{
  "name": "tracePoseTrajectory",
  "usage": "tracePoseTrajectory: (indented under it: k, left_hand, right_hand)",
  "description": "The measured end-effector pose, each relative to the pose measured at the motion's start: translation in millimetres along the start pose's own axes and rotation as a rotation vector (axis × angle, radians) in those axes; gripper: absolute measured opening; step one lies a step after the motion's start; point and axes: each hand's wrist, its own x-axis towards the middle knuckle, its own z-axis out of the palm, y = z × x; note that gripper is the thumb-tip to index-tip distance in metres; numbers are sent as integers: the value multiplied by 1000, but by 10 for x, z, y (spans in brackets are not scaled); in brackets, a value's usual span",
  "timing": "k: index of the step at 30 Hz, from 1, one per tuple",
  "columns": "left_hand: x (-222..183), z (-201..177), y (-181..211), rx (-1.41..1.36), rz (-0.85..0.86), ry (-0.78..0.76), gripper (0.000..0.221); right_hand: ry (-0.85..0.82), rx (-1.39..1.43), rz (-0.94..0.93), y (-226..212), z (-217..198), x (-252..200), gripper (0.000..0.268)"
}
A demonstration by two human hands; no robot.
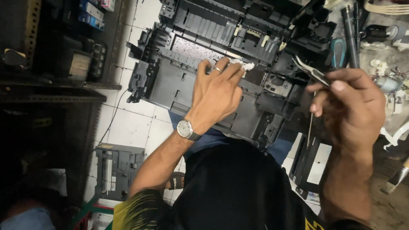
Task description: Cleaning and reassembling internal components of a printer using tweezers and a cloth.
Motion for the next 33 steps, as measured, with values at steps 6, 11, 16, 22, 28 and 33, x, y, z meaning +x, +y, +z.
tracePoseTrajectory:
  k: [6,11,16,22,28,33]
  left_hand:
    - [-79,109,-39,-90,71,-57,47]
    - [-28,159,235,-135,71,-157,52]
    - [-40,143,246,-112,86,-124,50]
    - [-335,40,114,-188,21,16,44]
    - [-362,143,176,-173,11,27,44]
    - [-247,186,245,-96,-17,-84,51]
  right_hand:
    - [-211,-607,-55,-356,299,-3,30]
    - [-324,-1144,-233,-95,38,112,28]
    - [-402,-1290,-339,-92,121,188,28]
    - [-490,-1523,-472,-54,157,272,26]
    - [-512,-1583,-425,9,344,305,17]
    - [-425,-1732,-393,166,424,286,17]
